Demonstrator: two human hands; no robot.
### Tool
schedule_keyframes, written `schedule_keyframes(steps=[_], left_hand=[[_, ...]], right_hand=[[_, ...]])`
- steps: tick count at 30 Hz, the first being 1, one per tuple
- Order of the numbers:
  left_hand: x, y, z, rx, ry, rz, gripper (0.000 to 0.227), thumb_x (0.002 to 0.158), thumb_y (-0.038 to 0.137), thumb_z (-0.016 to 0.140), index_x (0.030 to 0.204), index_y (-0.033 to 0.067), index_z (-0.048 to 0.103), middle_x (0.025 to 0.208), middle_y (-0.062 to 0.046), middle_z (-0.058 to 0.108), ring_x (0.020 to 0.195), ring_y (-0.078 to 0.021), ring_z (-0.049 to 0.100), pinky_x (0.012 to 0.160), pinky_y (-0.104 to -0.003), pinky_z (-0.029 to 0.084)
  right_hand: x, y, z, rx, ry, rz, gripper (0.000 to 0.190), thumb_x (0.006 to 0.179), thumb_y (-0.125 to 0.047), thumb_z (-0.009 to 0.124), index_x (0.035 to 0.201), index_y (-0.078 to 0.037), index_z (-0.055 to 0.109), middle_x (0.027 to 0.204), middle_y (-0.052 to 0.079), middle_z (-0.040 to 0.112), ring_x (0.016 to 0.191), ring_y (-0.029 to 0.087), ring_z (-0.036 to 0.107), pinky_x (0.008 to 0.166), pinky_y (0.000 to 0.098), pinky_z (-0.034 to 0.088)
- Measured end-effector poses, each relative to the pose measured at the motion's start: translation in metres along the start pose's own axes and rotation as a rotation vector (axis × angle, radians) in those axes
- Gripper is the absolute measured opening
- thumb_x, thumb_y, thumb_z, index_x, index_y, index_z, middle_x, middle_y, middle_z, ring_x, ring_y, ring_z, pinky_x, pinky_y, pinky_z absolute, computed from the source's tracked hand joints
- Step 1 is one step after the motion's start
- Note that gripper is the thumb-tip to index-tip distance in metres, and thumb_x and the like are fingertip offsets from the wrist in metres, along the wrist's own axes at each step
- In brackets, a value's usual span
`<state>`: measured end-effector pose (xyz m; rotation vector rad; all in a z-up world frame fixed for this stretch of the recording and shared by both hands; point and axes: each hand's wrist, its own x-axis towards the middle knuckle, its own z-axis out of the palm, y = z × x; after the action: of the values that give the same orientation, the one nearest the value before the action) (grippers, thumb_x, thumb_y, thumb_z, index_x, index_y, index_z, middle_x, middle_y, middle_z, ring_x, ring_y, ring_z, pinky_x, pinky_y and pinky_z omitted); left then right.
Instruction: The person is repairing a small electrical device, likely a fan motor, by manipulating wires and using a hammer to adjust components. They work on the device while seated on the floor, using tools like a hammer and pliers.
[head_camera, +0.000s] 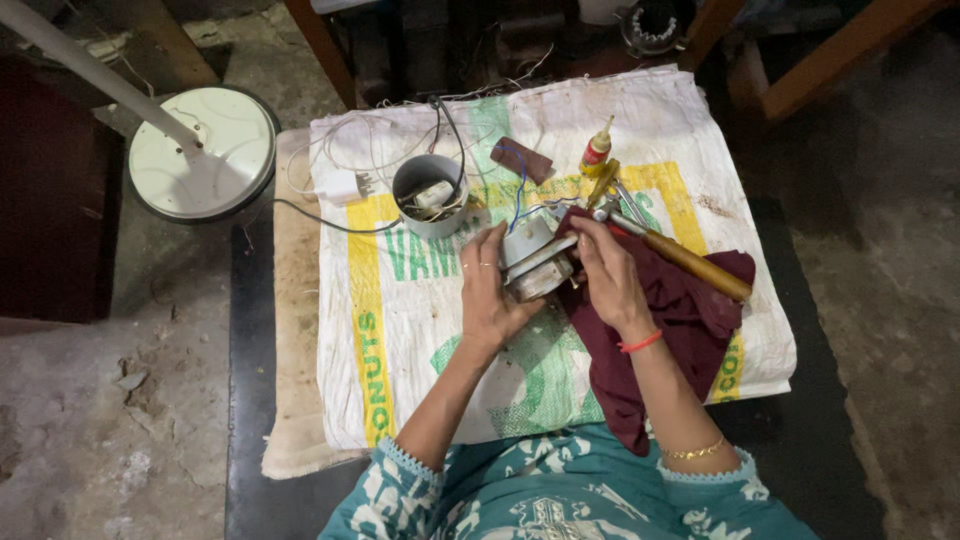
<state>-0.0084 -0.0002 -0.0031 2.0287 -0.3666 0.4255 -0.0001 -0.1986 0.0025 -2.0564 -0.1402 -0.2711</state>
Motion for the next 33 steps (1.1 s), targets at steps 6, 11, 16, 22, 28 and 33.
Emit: schedule_keyframes(steps=[6, 11, 16, 22, 28, 33], left_hand=[[-0.023, 0.004, 0.01, -0.31, 0.135, -0.343, 0.127, 0.057, 0.02, 0.1, 0.157, 0.0021, 0.023, 0.149, -0.02, 0.039, 0.138, -0.0341, 0.048, 0.117, -0.041, 0.044], [-0.036, 0.003, 0.009, -0.42, 0.067, -0.295, 0.137, 0.051, 0.016, 0.098, 0.16, 0.0032, 0.016, 0.152, -0.02, 0.033, 0.141, -0.0355, 0.043, 0.118, -0.041, 0.042], [-0.031, -0.003, -0.004, -0.342, 0.016, -0.288, 0.125, 0.059, 0.006, 0.088, 0.164, 0.0084, 0.021, 0.154, -0.02, 0.038, 0.141, -0.0335, 0.047, 0.112, -0.04, 0.046], [-0.01, -0.009, -0.009, -0.117, -0.07, -0.377, 0.114, 0.055, 0.009, 0.089, 0.155, 0.0114, 0.037, 0.135, -0.02, 0.056, 0.122, -0.0329, 0.061, 0.104, -0.04, 0.052], [-0.007, -0.018, 0.009, 0.037, 0.077, -0.111, 0.1, 0.06, 0.016, 0.093, 0.145, 0.0034, 0.042, 0.138, -0.024, 0.054, 0.128, -0.0414, 0.053, 0.109, -0.044, 0.044], [-0.006, -0.032, 0.012, -0.372, 0.036, 0.018, 0.087, 0.068, 0.014, 0.091, 0.142, 0.003, 0.046, 0.144, -0.021, 0.052, 0.133, -0.039, 0.056, 0.116, -0.042, 0.046]], right_hand=[[0.012, 0.008, -0.003, 0.345, -0.272, 0.081, 0.066, 0.108, -0.051, 0.029, 0.149, -0.004, 0.051, 0.152, 0.013, 0.055, 0.143, 0.022, 0.047, 0.117, 0.0358, 0.035], [0.013, -0.009, -0.011, 0.409, -0.323, -0.032, 0.066, 0.11, -0.051, 0.039, 0.154, -0.002, 0.047, 0.158, 0.015, 0.051, 0.15, 0.024, 0.042, 0.125, 0.0383, 0.028], [0.025, -0.039, -0.031, 0.006, -0.448, -0.379, 0.113, 0.071, -0.044, 0.086, 0.158, -0.001, 0.028, 0.16, 0.019, 0.039, 0.147, 0.033, 0.037, 0.121, 0.0443, 0.027], [0.033, -0.042, -0.012, -0.427, -0.411, -0.505, 0.105, 0.06, -0.008, 0.078, 0.155, -0.003, 0.033, 0.155, 0.021, 0.046, 0.148, 0.04, 0.041, 0.124, 0.0478, 0.029], [0.035, -0.036, -0.01, -0.282, -0.372, -0.513, 0.094, 0.058, -0.012, 0.084, 0.143, -0.001, 0.045, 0.145, 0.023, 0.05, 0.137, 0.041, 0.047, 0.117, 0.0481, 0.037], [0.025, -0.049, -0.009, -0.295, -0.282, -0.578, 0.085, 0.058, -0.01, 0.081, 0.138, -0.001, 0.051, 0.135, 0.02, 0.056, 0.13, 0.039, 0.052, 0.115, 0.0464, 0.042]])
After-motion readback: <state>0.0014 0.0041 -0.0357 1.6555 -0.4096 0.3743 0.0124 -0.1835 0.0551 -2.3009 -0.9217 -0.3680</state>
